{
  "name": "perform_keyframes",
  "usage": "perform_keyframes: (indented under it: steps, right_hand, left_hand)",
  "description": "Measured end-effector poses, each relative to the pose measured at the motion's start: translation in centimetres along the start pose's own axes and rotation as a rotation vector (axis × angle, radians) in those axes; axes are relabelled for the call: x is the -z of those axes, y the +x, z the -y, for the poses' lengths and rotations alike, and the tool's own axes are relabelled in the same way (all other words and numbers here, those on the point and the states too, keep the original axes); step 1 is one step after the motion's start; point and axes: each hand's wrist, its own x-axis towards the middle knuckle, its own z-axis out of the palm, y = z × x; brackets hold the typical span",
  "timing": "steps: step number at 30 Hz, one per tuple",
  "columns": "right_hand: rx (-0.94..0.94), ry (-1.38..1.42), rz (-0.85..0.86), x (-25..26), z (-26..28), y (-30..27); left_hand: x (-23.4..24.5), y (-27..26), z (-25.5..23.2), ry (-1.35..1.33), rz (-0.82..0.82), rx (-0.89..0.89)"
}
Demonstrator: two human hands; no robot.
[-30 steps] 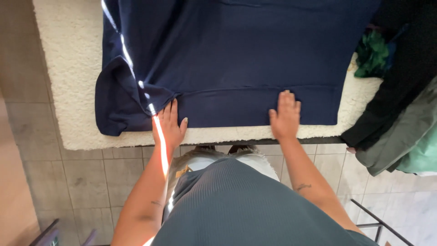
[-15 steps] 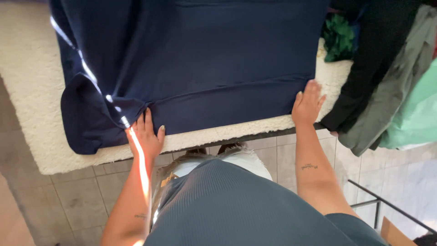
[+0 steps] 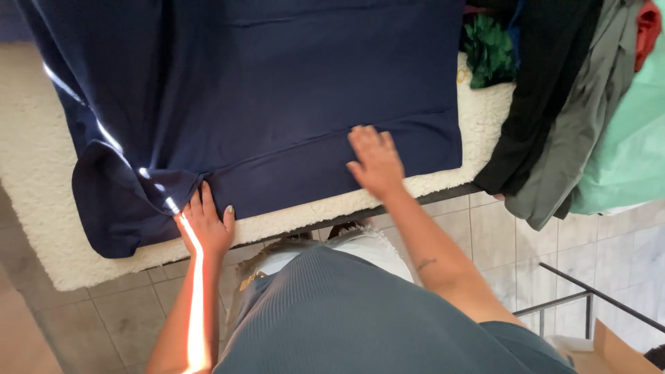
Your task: The person folds a patterned cloth, a brown Tommy Jeans t-shirt, and a navy blue t-shirt on a white rug. The person smooths and aligns each item before folding it into a compact rectangle and placing it on a stack.
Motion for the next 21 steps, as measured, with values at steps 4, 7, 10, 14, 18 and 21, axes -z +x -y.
perform_keyframes:
  steps: [4,7,10,14,18,21]
  right_hand:
    - [-0.173,-0.046,0.001,2.7,-7.0,-1.8]
    - [-0.308,-0.092,-0.022,3.4,-10.5,-2.4]
    - [-0.500,-0.129,-0.073,3.3,-12.1,-2.2]
    - [-0.822,-0.106,-0.168,1.5,-14.3,-2.0]
    - [-0.762,-0.285,-0.528,-3.3,-18.8,-4.2]
    - [-0.864,-0.209,-0.395,-3.1,-18.8,-4.0]
  left_hand:
    - [-0.6,-0.1,0.0,0.029,-0.003,0.001]
    - [-0.8,-0.4,0.0,0.032,-0.004,0.011]
    - [-0.7,-0.1,0.0,0.040,-0.001,0.013]
    - [-1.0,-0.3,0.1,0.034,0.021,0.022]
    - [-0.8,-0.2,0.1,0.024,-0.008,0.013]
    - [-0.6,-0.4,0.0,0.011,0.005,0.019]
